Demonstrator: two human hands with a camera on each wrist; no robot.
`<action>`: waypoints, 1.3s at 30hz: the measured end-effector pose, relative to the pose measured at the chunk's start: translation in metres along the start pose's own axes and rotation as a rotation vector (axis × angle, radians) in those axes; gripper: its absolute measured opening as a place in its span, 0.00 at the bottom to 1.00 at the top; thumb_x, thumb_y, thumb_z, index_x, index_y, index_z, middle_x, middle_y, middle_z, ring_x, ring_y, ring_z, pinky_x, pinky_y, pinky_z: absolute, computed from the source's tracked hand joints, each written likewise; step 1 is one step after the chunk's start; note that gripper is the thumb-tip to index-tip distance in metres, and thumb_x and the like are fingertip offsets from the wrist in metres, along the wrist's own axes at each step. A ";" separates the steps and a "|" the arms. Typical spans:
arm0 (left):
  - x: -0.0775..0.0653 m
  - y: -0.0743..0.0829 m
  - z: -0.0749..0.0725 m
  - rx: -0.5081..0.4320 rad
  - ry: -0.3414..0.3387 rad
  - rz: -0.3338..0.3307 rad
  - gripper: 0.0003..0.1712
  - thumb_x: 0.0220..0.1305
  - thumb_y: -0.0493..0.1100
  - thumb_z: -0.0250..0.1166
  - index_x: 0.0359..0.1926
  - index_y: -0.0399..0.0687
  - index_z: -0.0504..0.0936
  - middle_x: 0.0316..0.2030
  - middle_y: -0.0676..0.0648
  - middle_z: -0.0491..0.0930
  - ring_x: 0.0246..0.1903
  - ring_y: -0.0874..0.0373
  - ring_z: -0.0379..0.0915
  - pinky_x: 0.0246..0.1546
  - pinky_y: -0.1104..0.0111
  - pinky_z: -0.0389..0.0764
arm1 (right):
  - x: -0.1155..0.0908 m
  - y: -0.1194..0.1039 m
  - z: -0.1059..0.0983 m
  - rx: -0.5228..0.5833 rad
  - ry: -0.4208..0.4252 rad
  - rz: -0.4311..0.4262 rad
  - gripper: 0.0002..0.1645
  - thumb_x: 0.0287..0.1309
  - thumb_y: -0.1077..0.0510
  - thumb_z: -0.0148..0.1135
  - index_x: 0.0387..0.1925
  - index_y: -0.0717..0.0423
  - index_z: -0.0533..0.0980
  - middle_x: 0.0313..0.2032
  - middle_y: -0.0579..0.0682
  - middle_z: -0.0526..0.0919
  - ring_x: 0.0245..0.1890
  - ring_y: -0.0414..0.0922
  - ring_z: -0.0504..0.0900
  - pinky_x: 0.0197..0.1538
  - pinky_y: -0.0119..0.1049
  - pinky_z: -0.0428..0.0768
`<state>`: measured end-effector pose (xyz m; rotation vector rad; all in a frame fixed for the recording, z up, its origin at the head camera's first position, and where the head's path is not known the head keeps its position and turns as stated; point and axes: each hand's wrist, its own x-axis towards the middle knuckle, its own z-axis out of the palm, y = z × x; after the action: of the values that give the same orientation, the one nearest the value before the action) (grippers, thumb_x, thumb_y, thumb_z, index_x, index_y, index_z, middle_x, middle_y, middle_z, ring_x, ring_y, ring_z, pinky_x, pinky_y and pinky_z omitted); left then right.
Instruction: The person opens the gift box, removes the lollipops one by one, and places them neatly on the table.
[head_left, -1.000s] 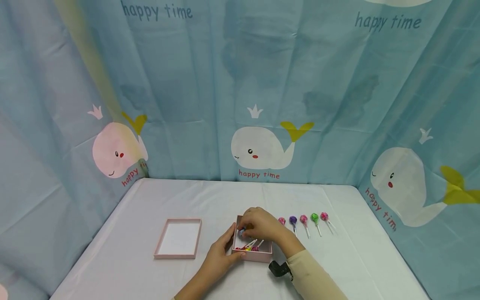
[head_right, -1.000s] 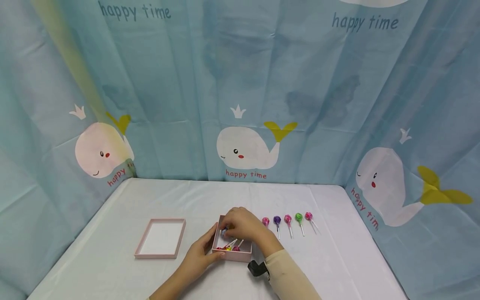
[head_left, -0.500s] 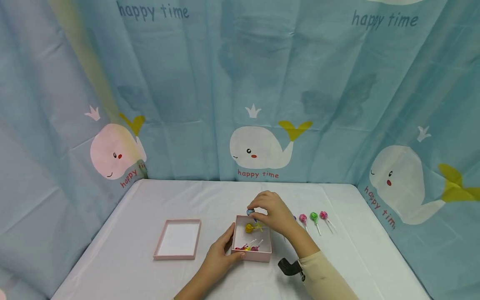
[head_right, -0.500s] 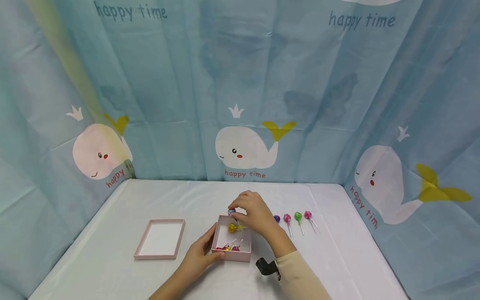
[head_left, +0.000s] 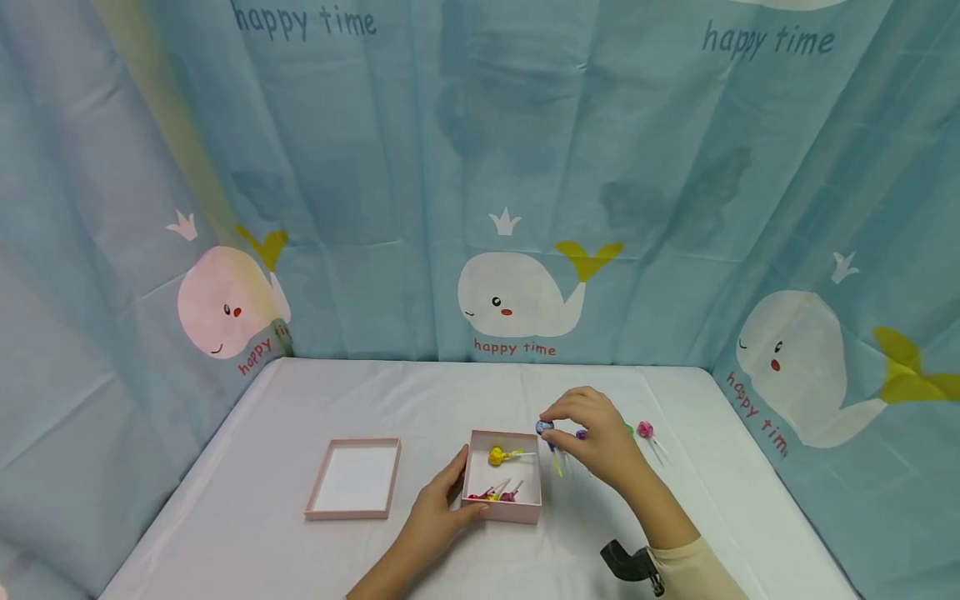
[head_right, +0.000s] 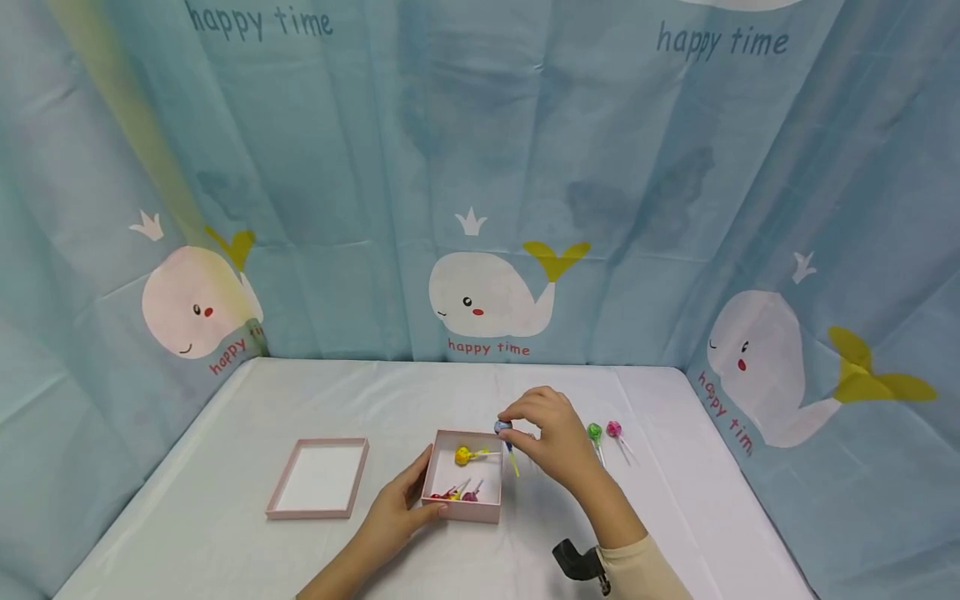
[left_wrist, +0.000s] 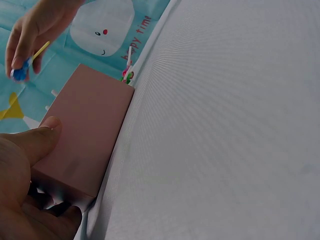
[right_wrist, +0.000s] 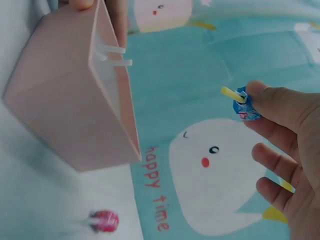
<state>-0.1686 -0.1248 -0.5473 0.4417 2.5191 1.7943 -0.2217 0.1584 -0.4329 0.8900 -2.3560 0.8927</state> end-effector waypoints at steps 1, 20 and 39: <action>0.000 0.000 0.000 0.006 0.000 -0.001 0.57 0.57 0.50 0.77 0.81 0.46 0.55 0.79 0.43 0.55 0.76 0.43 0.55 0.72 0.58 0.66 | -0.005 0.000 -0.002 -0.002 0.006 0.019 0.14 0.51 0.57 0.81 0.40 0.43 0.88 0.39 0.31 0.86 0.50 0.39 0.79 0.55 0.45 0.81; 0.001 0.000 -0.004 -0.018 -0.007 -0.005 0.57 0.58 0.47 0.77 0.81 0.46 0.54 0.79 0.43 0.55 0.77 0.44 0.53 0.73 0.59 0.65 | -0.084 0.027 0.016 0.108 0.053 0.217 0.17 0.46 0.57 0.83 0.38 0.40 0.86 0.41 0.31 0.85 0.49 0.37 0.79 0.56 0.18 0.74; 0.001 0.001 0.000 -0.011 -0.012 -0.002 0.56 0.58 0.46 0.77 0.81 0.44 0.54 0.79 0.42 0.55 0.77 0.43 0.54 0.73 0.58 0.65 | -0.109 0.045 0.036 0.055 -0.029 0.444 0.15 0.47 0.52 0.83 0.37 0.34 0.86 0.38 0.23 0.84 0.45 0.32 0.78 0.49 0.34 0.83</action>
<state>-0.1692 -0.1245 -0.5464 0.4486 2.4996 1.7981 -0.1855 0.2034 -0.5422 0.4003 -2.6137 1.1217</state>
